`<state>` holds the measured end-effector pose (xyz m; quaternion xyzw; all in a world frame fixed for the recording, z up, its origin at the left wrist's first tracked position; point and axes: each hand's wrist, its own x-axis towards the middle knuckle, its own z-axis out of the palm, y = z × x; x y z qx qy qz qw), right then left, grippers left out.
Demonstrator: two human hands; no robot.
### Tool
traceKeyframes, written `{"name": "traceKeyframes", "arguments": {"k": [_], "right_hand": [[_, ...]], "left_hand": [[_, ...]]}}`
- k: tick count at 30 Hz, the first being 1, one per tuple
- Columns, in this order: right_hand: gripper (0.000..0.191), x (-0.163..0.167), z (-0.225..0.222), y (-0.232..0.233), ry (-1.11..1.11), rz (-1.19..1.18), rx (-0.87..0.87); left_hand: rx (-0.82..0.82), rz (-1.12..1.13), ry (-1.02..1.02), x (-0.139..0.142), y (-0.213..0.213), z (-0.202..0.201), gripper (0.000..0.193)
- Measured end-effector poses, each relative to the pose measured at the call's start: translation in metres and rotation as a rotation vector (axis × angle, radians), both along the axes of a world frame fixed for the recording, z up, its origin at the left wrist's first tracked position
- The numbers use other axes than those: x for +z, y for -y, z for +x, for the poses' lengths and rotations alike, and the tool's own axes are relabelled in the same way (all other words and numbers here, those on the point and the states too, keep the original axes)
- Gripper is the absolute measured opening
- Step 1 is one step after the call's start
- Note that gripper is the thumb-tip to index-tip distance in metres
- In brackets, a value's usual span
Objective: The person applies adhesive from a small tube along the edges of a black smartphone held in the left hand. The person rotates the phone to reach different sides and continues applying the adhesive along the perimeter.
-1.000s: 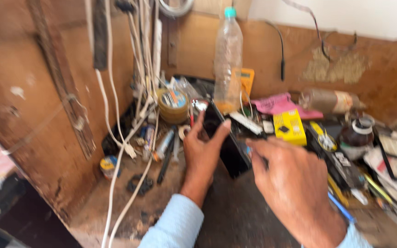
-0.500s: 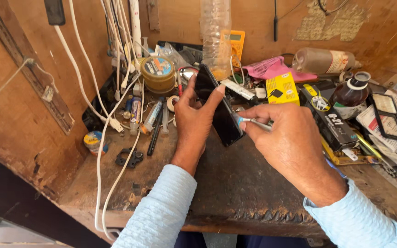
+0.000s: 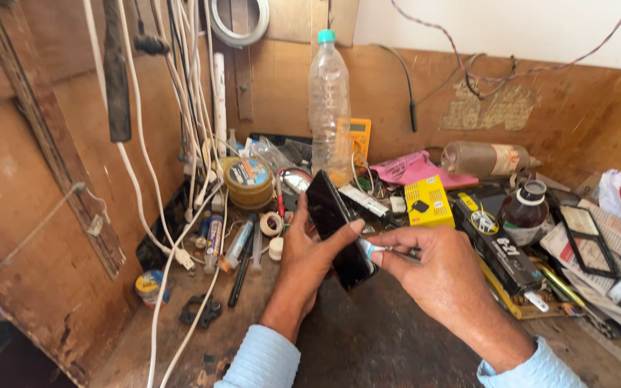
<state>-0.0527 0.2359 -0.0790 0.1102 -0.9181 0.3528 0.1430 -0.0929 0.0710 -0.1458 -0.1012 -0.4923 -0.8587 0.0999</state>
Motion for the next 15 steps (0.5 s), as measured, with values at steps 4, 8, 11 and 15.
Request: {"name": "traceKeyframes", "arguments": {"k": [4,8,11,15], "right_hand": [[0.025,0.003,-0.004,0.001,0.06,-0.013,-0.022],[0.027,0.005,-0.001,0.004,0.076,0.01,-0.055],[0.027,0.007,0.002,0.007,0.071,0.02,-0.076],[0.028,0.01,0.004,0.01,0.065,0.056,-0.095]], "left_hand": [[-0.006,0.026,0.058,-0.001,0.0,-0.004,0.107],[-0.02,0.026,0.125,-0.002,0.0,-0.005,0.113],[-0.021,0.035,0.121,-0.001,0.001,-0.004,0.113],[-0.019,0.047,0.141,0.001,0.001,-0.003,0.113]]}}
